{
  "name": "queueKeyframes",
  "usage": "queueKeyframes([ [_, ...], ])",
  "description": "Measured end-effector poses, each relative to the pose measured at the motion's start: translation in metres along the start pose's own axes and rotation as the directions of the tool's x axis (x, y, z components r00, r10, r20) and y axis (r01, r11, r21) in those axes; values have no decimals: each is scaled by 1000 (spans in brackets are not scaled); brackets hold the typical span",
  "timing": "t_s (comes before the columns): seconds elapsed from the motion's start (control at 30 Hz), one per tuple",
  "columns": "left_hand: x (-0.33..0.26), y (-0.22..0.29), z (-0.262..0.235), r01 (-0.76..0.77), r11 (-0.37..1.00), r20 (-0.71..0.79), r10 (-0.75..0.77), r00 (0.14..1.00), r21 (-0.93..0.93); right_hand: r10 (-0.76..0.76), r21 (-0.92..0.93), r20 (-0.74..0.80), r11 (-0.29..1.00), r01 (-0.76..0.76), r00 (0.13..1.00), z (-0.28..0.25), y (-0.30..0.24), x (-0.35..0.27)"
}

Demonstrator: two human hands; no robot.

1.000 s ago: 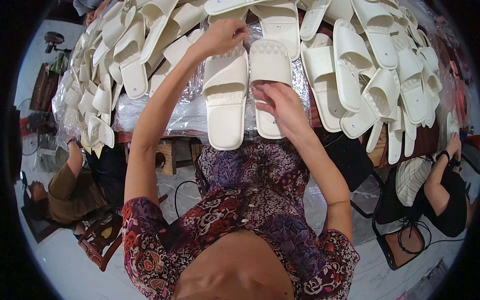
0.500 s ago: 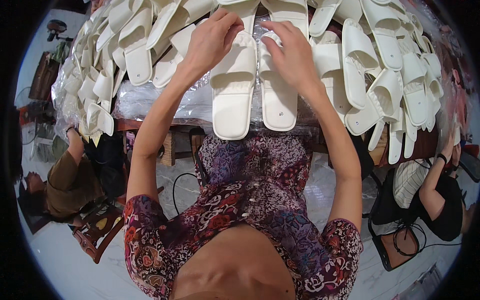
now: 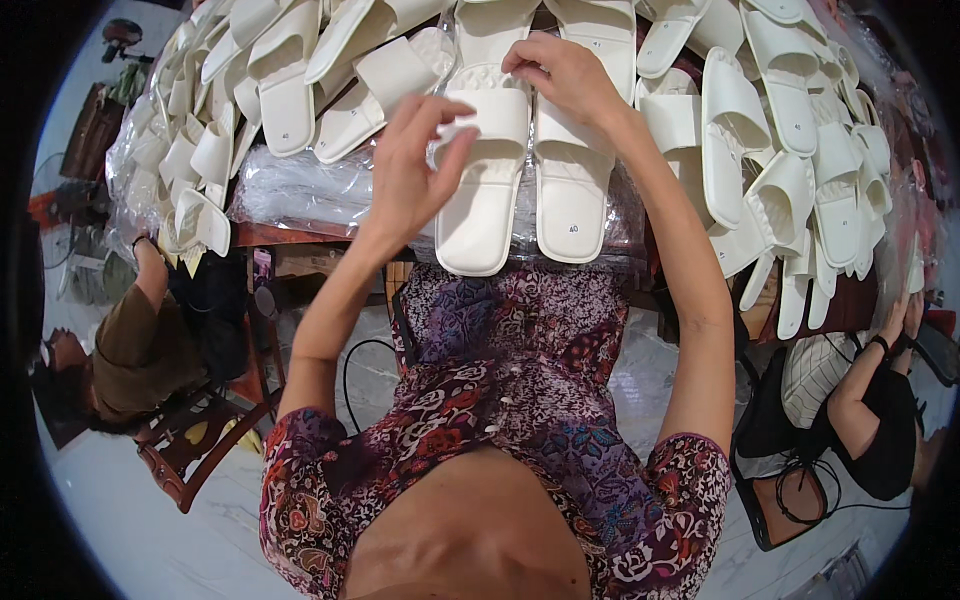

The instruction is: The person assembles white sandals by sewing foam soles and straps together with a needle and thread.

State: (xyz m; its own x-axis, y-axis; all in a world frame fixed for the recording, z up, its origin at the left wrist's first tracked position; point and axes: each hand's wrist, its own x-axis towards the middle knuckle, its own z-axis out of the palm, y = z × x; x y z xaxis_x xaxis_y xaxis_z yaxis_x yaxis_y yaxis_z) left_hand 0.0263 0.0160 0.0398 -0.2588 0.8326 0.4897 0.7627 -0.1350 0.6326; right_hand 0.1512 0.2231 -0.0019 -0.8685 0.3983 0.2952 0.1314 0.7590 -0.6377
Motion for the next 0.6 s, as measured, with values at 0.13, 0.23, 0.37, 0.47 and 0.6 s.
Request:
queueKeyframes([
  [0.13,-43,13,8,232,960,178,-204,963,-157,-61,-106,21,992,62,998,4,-3,5],
  [0.23,-62,12,17,597,627,380,-460,802,-500,-37,-236,67,970,52,997,3,-7,10],
  [0.37,-56,15,24,615,296,367,-589,720,-731,24,-169,140,986,0,990,-1,-5,13],
  [0.47,-40,13,23,555,-34,462,-598,655,-831,43,-46,223,998,-33,974,-2,-2,17],
  [0.6,-29,15,28,531,-173,509,-628,589,-829,-23,-52,302,998,40,953,-2,4,20],
])
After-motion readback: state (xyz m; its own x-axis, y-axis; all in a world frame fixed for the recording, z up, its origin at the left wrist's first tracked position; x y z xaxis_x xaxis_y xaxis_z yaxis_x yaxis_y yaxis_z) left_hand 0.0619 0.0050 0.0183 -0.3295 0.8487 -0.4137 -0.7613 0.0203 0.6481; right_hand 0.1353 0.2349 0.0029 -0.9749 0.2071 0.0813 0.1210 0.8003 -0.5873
